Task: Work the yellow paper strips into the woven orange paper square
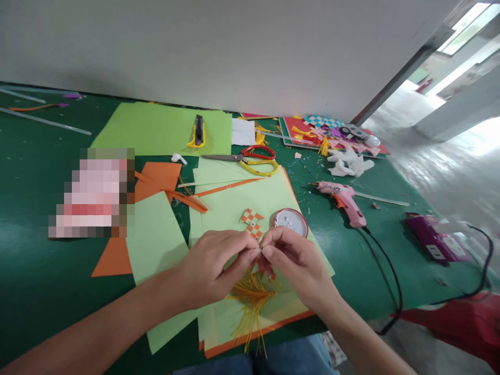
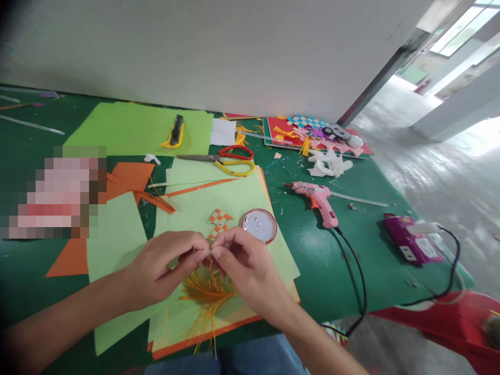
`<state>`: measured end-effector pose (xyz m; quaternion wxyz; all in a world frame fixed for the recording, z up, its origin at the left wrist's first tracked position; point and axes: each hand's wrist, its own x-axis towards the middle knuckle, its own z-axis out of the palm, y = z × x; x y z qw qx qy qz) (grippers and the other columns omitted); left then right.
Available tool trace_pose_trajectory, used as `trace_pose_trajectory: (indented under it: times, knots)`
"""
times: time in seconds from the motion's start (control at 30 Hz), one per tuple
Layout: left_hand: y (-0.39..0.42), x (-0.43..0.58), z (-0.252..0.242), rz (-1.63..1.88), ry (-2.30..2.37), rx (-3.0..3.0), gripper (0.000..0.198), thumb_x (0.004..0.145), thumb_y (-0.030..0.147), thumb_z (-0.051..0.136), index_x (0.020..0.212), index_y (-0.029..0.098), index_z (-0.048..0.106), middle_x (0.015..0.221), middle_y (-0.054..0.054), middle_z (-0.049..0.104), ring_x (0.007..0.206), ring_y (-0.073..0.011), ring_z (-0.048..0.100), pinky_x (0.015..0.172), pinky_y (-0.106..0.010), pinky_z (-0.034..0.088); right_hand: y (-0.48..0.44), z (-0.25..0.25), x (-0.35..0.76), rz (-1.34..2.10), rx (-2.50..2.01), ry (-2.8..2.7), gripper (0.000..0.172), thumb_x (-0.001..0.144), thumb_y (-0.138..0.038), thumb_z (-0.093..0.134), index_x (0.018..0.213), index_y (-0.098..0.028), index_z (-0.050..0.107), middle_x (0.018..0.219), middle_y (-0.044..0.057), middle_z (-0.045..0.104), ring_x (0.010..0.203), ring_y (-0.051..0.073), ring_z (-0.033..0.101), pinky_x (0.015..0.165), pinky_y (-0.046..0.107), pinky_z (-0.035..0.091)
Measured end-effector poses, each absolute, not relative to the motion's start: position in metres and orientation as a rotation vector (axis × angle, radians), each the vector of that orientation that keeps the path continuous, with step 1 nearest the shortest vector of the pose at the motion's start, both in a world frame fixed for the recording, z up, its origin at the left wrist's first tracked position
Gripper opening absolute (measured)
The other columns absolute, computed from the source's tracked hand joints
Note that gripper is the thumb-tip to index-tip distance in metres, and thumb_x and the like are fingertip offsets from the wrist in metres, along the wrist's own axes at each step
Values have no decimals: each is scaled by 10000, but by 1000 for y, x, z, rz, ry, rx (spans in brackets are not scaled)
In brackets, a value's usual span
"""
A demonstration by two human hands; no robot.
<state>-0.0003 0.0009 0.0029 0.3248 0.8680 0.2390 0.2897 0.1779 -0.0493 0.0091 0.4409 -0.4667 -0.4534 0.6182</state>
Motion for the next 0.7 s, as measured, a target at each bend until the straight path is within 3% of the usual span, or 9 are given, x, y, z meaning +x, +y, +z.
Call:
trace_pose_trajectory:
  times: [0.7]
  knots:
    - [1, -1, -1, 747, 634, 2261, 190, 963, 193, 383, 852, 184, 537, 709, 35, 605, 585, -74, 525, 584, -185, 384, -50, 10, 179, 1480, -1176, -1141, 79, 882, -231, 580, 819, -183, 584, 668, -26, 591, 582, 79, 526, 561, 190, 453]
